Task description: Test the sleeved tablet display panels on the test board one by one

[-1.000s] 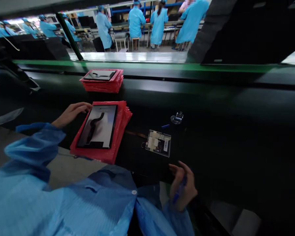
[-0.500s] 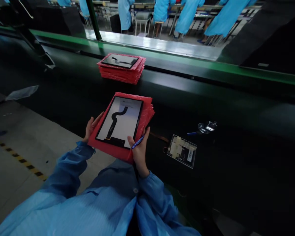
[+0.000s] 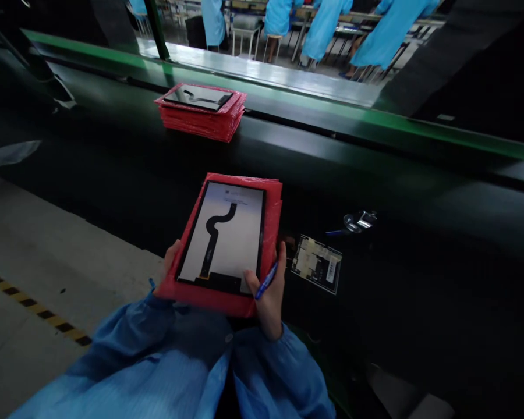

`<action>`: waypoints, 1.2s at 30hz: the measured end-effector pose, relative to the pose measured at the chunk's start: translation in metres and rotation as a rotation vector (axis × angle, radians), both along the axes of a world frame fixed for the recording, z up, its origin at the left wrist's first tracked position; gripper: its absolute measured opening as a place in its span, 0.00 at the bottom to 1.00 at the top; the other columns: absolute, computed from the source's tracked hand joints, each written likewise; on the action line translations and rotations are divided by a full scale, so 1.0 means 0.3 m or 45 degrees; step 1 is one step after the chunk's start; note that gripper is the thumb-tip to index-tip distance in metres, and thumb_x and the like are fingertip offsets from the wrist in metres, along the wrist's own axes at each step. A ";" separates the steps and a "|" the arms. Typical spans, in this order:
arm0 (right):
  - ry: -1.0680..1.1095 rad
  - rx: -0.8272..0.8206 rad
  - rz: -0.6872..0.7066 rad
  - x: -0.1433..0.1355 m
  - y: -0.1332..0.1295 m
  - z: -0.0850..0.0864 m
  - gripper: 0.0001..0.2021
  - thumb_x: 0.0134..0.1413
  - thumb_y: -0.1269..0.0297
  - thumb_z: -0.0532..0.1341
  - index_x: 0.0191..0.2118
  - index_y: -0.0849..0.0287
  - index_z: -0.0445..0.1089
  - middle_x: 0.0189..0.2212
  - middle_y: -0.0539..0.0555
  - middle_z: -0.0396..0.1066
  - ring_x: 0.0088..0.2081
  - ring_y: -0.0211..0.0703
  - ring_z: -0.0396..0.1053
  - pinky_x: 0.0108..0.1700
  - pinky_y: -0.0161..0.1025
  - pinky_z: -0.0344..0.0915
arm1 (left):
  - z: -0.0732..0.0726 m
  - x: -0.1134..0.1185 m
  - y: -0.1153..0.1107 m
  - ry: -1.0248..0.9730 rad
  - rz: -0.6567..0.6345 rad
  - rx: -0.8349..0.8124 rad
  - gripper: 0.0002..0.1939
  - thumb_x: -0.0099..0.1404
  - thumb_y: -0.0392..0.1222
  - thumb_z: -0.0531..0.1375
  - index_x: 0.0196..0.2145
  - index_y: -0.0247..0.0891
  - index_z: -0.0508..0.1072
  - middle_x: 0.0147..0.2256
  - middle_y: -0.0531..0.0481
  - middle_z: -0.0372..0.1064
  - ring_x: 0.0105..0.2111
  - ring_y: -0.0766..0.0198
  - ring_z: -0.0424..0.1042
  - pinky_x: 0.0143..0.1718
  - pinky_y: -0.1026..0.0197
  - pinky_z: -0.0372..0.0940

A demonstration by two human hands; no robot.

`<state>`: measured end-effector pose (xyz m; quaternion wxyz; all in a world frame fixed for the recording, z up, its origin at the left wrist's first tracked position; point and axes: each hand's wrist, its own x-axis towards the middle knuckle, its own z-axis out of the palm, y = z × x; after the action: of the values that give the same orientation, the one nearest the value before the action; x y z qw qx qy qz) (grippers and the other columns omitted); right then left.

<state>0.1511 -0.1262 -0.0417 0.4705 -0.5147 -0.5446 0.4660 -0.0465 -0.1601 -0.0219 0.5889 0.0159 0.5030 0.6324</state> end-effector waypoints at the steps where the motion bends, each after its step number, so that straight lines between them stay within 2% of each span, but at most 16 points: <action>1: -0.005 0.002 -0.018 0.021 -0.015 0.005 0.52 0.51 0.50 0.68 0.73 0.59 0.39 0.70 0.63 0.46 0.69 0.61 0.49 0.69 0.57 0.51 | 0.003 -0.002 -0.003 0.015 -0.034 -0.027 0.20 0.59 0.54 0.61 0.39 0.35 0.78 0.33 0.44 0.80 0.45 0.44 0.78 0.46 0.51 0.75; 3: 0.028 0.017 -0.038 0.062 -0.034 0.019 0.51 0.53 0.50 0.67 0.73 0.58 0.39 0.71 0.63 0.45 0.70 0.60 0.48 0.69 0.58 0.51 | 0.026 -0.031 0.017 0.194 -0.105 -0.031 0.21 0.60 0.54 0.61 0.45 0.37 0.77 0.43 0.44 0.79 0.54 0.45 0.73 0.54 0.51 0.70; 5: 0.069 0.070 -0.083 0.107 -0.039 0.042 0.48 0.55 0.52 0.67 0.73 0.54 0.39 0.71 0.62 0.45 0.69 0.58 0.50 0.68 0.58 0.52 | 0.069 -0.091 0.085 0.579 -0.171 0.047 0.24 0.61 0.52 0.61 0.54 0.41 0.72 0.58 0.47 0.70 0.64 0.48 0.62 0.64 0.52 0.60; 7: 0.087 0.152 -0.174 0.152 -0.038 0.078 0.41 0.57 0.55 0.67 0.71 0.54 0.48 0.67 0.62 0.56 0.65 0.57 0.60 0.66 0.57 0.58 | 0.122 -0.162 0.205 1.053 -0.169 0.179 0.28 0.59 0.42 0.64 0.58 0.42 0.67 0.65 0.47 0.59 0.68 0.52 0.53 0.69 0.54 0.51; 9: 0.084 0.206 -0.280 0.184 -0.040 0.124 0.24 0.61 0.55 0.64 0.59 0.58 0.66 0.52 0.61 0.73 0.51 0.53 0.74 0.55 0.52 0.69 | 0.164 -0.218 0.367 1.392 -0.076 0.402 0.29 0.62 0.35 0.62 0.61 0.38 0.63 0.66 0.46 0.57 0.67 0.58 0.54 0.68 0.57 0.50; 10: 0.089 0.214 -0.306 0.192 -0.045 0.150 0.18 0.64 0.53 0.60 0.52 0.60 0.71 0.42 0.59 0.77 0.41 0.50 0.77 0.47 0.48 0.72 | 0.173 -0.235 0.455 1.513 -0.059 0.486 0.25 0.65 0.32 0.59 0.59 0.35 0.64 0.64 0.45 0.61 0.65 0.62 0.57 0.67 0.59 0.52; 11: 0.092 0.212 -0.310 0.192 -0.050 0.177 0.19 0.67 0.50 0.56 0.47 0.61 0.73 0.34 0.57 0.77 0.33 0.47 0.76 0.40 0.45 0.72 | 0.170 -0.242 0.541 1.618 -0.062 0.455 0.20 0.66 0.29 0.56 0.56 0.32 0.66 0.60 0.45 0.65 0.61 0.66 0.62 0.64 0.61 0.54; 13: 0.102 0.185 -0.270 0.171 -0.064 0.226 0.22 0.69 0.47 0.49 0.46 0.60 0.71 0.27 0.53 0.74 0.25 0.42 0.71 0.30 0.39 0.67 | 0.134 -0.234 0.689 1.625 -0.090 0.092 0.18 0.70 0.29 0.53 0.56 0.30 0.64 0.54 0.48 0.70 0.46 0.72 0.69 0.52 0.63 0.63; 14: 0.102 0.157 -0.234 0.152 -0.070 0.247 0.21 0.69 0.47 0.48 0.47 0.58 0.69 0.26 0.51 0.73 0.24 0.41 0.69 0.27 0.37 0.65 | 0.104 -0.221 0.744 1.620 -0.102 0.009 0.17 0.71 0.28 0.49 0.55 0.26 0.64 0.51 0.45 0.72 0.42 0.72 0.69 0.50 0.61 0.63; 16: 0.055 0.090 -0.161 0.103 -0.076 0.278 0.14 0.68 0.51 0.54 0.44 0.55 0.68 0.27 0.48 0.70 0.24 0.38 0.67 0.26 0.34 0.62 | 0.042 -0.195 0.809 1.635 -0.124 -0.089 0.16 0.71 0.27 0.48 0.53 0.25 0.67 0.48 0.46 0.73 0.39 0.74 0.67 0.49 0.62 0.61; 18: -0.001 0.015 -0.058 0.047 -0.071 0.294 0.09 0.65 0.56 0.60 0.36 0.56 0.66 0.25 0.47 0.67 0.25 0.36 0.65 0.26 0.32 0.60 | -0.004 -0.181 0.829 1.696 -0.162 -0.060 0.13 0.69 0.27 0.52 0.48 0.28 0.73 0.43 0.51 0.74 0.37 0.75 0.66 0.47 0.65 0.60; 21: 0.030 -0.042 0.137 -0.030 -0.048 0.299 0.16 0.63 0.58 0.62 0.27 0.57 0.60 0.20 0.44 0.59 0.20 0.32 0.57 0.22 0.31 0.53 | -0.025 -0.191 0.826 1.779 -0.241 -0.021 0.11 0.66 0.27 0.56 0.39 0.33 0.77 0.35 0.55 0.73 0.32 0.74 0.64 0.40 0.66 0.59; 25: 0.009 -0.030 0.280 -0.093 -0.021 0.285 0.16 0.63 0.63 0.63 0.27 0.57 0.58 0.19 0.42 0.54 0.19 0.29 0.50 0.20 0.29 0.47 | -0.019 -0.211 0.830 1.850 -0.299 -0.013 0.11 0.66 0.28 0.56 0.38 0.34 0.79 0.34 0.54 0.74 0.31 0.73 0.64 0.37 0.66 0.58; 31: -0.213 0.100 0.368 -0.093 -0.035 0.253 0.20 0.61 0.75 0.58 0.24 0.58 0.46 0.19 0.42 0.44 0.19 0.28 0.45 0.22 0.31 0.44 | -0.033 -0.207 0.841 1.917 -0.327 0.017 0.12 0.65 0.30 0.57 0.41 0.29 0.80 0.36 0.49 0.76 0.32 0.71 0.67 0.34 0.65 0.56; 36: -0.299 0.193 0.403 -0.101 -0.038 0.246 0.19 0.58 0.77 0.59 0.24 0.58 0.46 0.19 0.42 0.45 0.19 0.28 0.44 0.22 0.33 0.44 | -0.040 -0.210 0.846 1.948 -0.360 0.021 0.14 0.66 0.30 0.56 0.42 0.28 0.80 0.38 0.47 0.77 0.34 0.70 0.69 0.35 0.64 0.57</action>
<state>0.1208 -0.1378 0.0320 0.3623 -0.4365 -0.7032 0.4286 -0.1094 0.0938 -0.0339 0.1528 0.5164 0.7579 0.3682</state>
